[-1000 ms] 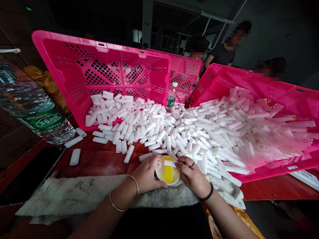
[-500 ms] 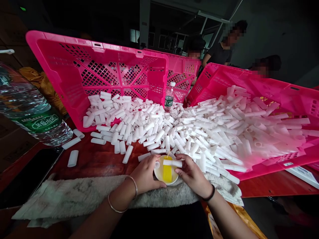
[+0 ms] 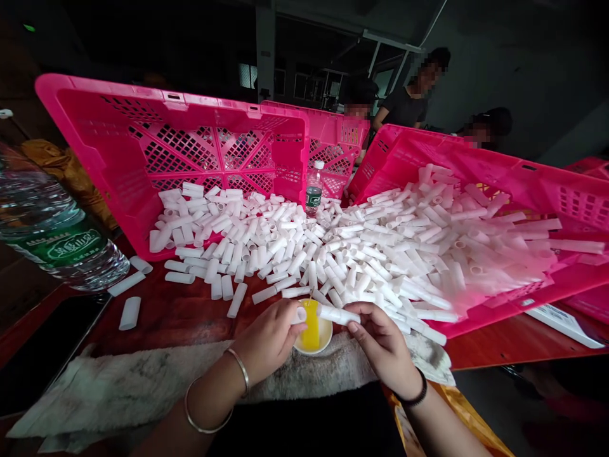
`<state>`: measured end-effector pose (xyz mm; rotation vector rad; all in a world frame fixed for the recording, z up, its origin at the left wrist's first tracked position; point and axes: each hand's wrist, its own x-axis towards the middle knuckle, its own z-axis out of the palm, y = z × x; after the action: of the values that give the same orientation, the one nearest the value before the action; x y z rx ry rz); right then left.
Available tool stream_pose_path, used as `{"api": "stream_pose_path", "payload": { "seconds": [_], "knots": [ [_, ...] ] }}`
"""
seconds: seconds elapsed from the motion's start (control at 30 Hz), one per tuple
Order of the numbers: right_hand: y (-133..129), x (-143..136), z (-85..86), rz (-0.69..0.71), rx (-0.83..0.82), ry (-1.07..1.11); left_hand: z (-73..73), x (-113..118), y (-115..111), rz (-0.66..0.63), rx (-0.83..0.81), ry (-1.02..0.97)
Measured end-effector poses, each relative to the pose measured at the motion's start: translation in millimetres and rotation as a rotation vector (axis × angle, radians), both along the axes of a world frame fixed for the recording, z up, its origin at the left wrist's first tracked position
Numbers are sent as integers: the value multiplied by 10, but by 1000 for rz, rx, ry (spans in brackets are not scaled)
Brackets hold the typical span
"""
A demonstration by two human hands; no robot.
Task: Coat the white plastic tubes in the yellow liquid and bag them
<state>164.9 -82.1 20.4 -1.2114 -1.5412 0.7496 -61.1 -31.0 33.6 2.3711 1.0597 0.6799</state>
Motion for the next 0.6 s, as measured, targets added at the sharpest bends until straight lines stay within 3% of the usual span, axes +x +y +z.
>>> {"api": "stream_pose_path", "payload": {
  "seconds": [0.1,0.2,0.27,0.37,0.4,0.47,0.53,0.6],
  "knots": [
    [-95,-75,223,49,-135,0,116,55,-64,-70,175,80],
    [-147,-75,376,90,-174,-116,206,128,-173,-52,263,200],
    [-185,-59,435,109,-60,-277,268,181,-290,-71,176,210],
    [-292,-83,460,153,270,-510,308,278,-523,-209,-175,60],
    [-344,-112,451,151,336,-555,288,323,-609,-239,-291,4],
    [-474,-181,406,61,288,-586,185,442,-781,-226,-394,-42],
    [-629,-205,334,-84,103,-560,29,590,-937,-169,-341,14],
    [-795,-96,259,-143,-48,-530,-107,705,-1042,-185,-256,76]
  ]
}}
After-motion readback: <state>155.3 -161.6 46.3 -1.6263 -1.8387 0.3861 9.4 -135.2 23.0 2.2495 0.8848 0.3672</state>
